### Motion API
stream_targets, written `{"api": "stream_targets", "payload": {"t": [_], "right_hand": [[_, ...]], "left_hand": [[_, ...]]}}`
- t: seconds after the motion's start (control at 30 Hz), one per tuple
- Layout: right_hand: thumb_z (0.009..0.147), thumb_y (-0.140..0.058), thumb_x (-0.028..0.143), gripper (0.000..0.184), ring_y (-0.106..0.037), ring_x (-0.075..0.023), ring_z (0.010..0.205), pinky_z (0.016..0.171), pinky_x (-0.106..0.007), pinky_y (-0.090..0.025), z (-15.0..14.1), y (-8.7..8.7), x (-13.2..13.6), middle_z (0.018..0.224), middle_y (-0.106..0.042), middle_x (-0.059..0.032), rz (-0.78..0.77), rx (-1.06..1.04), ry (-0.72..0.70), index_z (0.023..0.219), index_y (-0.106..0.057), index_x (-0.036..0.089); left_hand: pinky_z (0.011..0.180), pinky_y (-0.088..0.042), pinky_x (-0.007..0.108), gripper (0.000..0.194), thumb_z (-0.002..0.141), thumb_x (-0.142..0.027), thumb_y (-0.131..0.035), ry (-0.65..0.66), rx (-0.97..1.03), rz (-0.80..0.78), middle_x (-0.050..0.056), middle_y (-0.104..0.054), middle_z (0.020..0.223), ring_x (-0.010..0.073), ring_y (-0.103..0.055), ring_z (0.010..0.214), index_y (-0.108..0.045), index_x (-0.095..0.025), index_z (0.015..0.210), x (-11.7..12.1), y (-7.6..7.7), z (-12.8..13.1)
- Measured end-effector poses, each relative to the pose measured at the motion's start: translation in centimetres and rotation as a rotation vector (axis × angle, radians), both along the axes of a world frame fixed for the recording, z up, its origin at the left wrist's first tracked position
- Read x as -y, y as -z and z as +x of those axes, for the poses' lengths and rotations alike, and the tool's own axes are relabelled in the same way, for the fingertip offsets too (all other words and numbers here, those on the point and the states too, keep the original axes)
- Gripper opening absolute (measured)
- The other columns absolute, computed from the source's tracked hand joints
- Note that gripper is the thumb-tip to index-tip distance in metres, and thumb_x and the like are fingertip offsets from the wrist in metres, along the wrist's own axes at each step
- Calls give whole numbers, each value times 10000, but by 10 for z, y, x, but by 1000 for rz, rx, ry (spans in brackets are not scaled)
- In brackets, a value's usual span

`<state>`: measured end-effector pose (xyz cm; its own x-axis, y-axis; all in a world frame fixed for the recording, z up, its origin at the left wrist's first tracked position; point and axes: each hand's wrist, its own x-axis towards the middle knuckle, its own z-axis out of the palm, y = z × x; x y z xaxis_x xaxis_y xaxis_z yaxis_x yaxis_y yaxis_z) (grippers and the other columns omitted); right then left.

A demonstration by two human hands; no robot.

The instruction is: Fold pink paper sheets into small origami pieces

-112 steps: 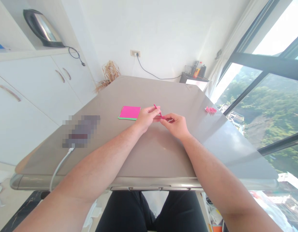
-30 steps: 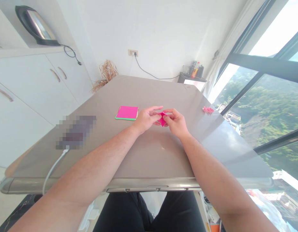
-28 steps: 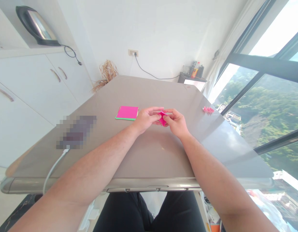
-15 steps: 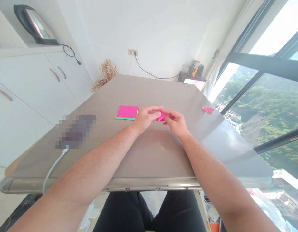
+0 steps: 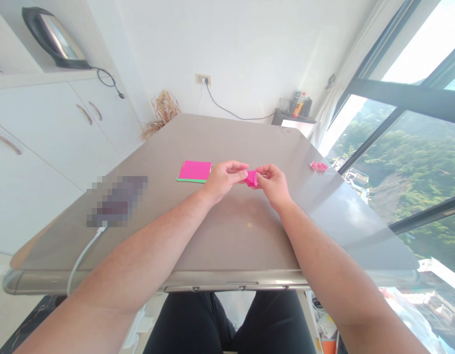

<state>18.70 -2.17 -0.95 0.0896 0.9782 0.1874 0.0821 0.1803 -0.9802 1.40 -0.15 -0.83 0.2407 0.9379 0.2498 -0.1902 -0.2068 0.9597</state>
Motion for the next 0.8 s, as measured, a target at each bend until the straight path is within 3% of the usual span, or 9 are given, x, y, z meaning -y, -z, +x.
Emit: {"api": "stream_targets", "payload": {"t": [0.17,0.4,0.53,0.67,0.8], "right_hand": [[720,-747,361,274,-680,-151,741,663,-318,-595,-1,-8,5,901,-666,-13,21,-134,17,866,-576,204],[710,-768,392,318,-629,-134,686,583,-277,-541,-4,-10,9,841,-683,-11,46,-105,-78,929,-636,203],[745,-745,391,269,-602,-127,627,532,-255,-486,-3,-7,7,709,-662,3,81,-57,-62,908,-663,194],[772,-714,368,190,-541,-109,553,526,-257,-464,1,-5,5,600,-606,23,103,-47,-49,848,-696,195],[769,-694,378,192,-511,-108,512,502,-264,-449,1,-8,8,560,-584,28,85,14,-39,818,-709,193]], "left_hand": [[874,-576,428,357,702,-372,-832,-47,86,-60,84,-743,939,204,-707,860,-729,-138,950,-3,0,0],[841,-588,395,357,713,-411,-823,-269,89,-75,94,-735,939,202,-706,869,-715,-140,918,-4,4,3],[816,-598,394,389,719,-358,-818,-212,16,-72,94,-722,1001,195,-704,843,-713,-163,1039,-1,2,5],[773,-610,397,542,730,-305,-806,-101,-76,-68,96,-686,1128,175,-702,782,-665,-225,1247,4,1,5],[711,-616,366,454,752,-391,-792,-64,-205,37,81,-693,1146,195,-707,815,-701,-250,1174,8,0,6]]}}
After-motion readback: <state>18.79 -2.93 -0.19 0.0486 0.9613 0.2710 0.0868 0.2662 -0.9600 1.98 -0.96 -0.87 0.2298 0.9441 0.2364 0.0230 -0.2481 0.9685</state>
